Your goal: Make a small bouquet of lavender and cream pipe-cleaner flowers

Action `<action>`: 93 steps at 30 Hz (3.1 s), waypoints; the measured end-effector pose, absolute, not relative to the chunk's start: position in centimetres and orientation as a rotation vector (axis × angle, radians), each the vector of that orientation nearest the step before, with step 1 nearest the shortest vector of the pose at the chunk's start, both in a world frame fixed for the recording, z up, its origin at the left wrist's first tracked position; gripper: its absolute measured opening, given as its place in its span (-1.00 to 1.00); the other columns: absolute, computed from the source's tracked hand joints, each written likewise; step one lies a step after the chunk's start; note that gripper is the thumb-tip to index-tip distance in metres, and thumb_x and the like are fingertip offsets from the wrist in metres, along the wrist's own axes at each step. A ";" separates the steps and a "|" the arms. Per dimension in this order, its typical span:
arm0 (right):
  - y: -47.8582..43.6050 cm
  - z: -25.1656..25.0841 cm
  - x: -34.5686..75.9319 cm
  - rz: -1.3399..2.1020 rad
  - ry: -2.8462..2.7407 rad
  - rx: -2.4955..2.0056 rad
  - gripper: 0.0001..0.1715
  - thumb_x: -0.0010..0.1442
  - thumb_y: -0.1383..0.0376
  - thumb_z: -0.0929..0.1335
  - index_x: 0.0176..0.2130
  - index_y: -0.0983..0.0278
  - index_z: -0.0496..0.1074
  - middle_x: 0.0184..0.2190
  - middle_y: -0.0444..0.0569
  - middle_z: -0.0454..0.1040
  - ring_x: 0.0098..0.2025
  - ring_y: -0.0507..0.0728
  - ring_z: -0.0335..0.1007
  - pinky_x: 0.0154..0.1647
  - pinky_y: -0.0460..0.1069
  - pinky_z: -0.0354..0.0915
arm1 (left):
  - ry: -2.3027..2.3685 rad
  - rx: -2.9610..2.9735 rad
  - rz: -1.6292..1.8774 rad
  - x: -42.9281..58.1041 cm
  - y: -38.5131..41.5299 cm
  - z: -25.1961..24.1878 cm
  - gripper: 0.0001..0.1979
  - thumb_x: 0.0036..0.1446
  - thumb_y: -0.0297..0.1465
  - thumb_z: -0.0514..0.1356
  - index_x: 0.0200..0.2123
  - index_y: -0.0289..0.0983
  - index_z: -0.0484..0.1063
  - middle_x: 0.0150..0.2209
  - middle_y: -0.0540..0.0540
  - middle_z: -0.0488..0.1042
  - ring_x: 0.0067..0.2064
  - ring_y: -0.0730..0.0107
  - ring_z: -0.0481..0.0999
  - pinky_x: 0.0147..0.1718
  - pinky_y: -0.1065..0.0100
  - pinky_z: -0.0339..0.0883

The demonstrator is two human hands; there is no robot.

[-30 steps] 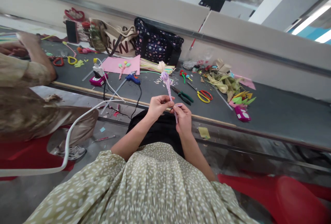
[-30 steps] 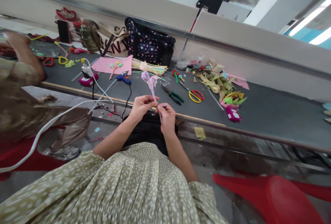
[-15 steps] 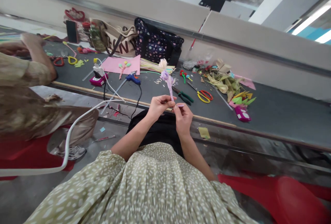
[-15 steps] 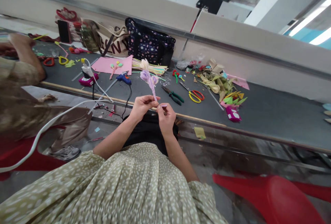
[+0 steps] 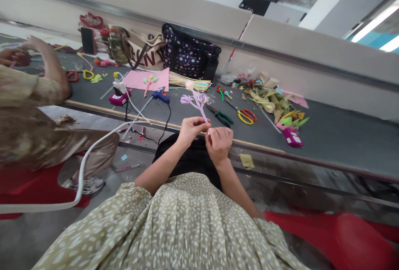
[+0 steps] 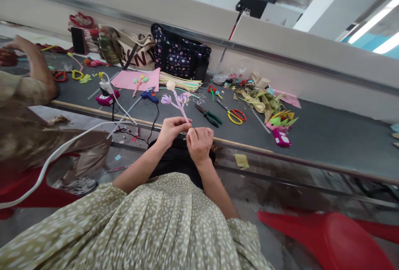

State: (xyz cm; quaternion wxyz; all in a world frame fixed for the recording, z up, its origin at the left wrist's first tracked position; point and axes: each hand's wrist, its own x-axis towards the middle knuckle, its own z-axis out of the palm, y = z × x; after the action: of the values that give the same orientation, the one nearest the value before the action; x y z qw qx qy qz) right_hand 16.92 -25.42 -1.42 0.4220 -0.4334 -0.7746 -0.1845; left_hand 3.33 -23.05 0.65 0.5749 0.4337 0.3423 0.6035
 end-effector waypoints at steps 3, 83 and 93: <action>-25.5 -1.4 16.9 -0.477 -1.944 -1.084 -0.87 0.27 0.31 0.26 -0.33 0.22 0.37 -0.41 -0.04 0.43 -0.29 0.13 0.29 -0.09 0.09 0.12 | 0.822 1.022 1.415 3.3 -22.9 0.5 -0.68 -0.27 -0.28 0.47 -0.42 -0.35 0.58 -0.49 -0.04 0.53 -0.48 0.49 0.44 -0.42 0.39 0.37; -25.8 -1.4 15.7 0.198 -1.571 -1.098 -0.87 0.26 0.24 0.29 -0.33 0.21 0.38 -0.38 -0.08 0.43 -0.30 0.11 0.31 -0.18 0.03 0.21 | 0.774 1.063 1.386 3.0 -23.0 0.8 -0.69 -0.18 -0.23 0.43 -0.47 -0.37 0.54 -0.42 -0.09 0.55 -0.49 0.54 0.42 -0.45 0.44 0.39; -25.4 -2.4 16.5 -0.247 -1.852 -1.069 -0.89 0.25 0.33 0.28 -0.32 0.21 0.38 -0.40 -0.04 0.43 -0.26 0.15 0.32 -0.08 0.10 0.14 | 0.792 1.040 1.402 3.1 -23.0 0.6 -0.66 -0.26 -0.28 0.47 -0.41 -0.37 0.56 -0.52 -0.02 0.49 -0.50 0.51 0.42 -0.44 0.42 0.41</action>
State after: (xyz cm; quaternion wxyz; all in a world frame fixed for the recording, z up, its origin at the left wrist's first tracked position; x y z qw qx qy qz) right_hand 16.49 -25.36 -2.39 0.4743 -0.4372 -0.7574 -0.1011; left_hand 3.09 -23.01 0.62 0.5748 0.4438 0.3382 0.5986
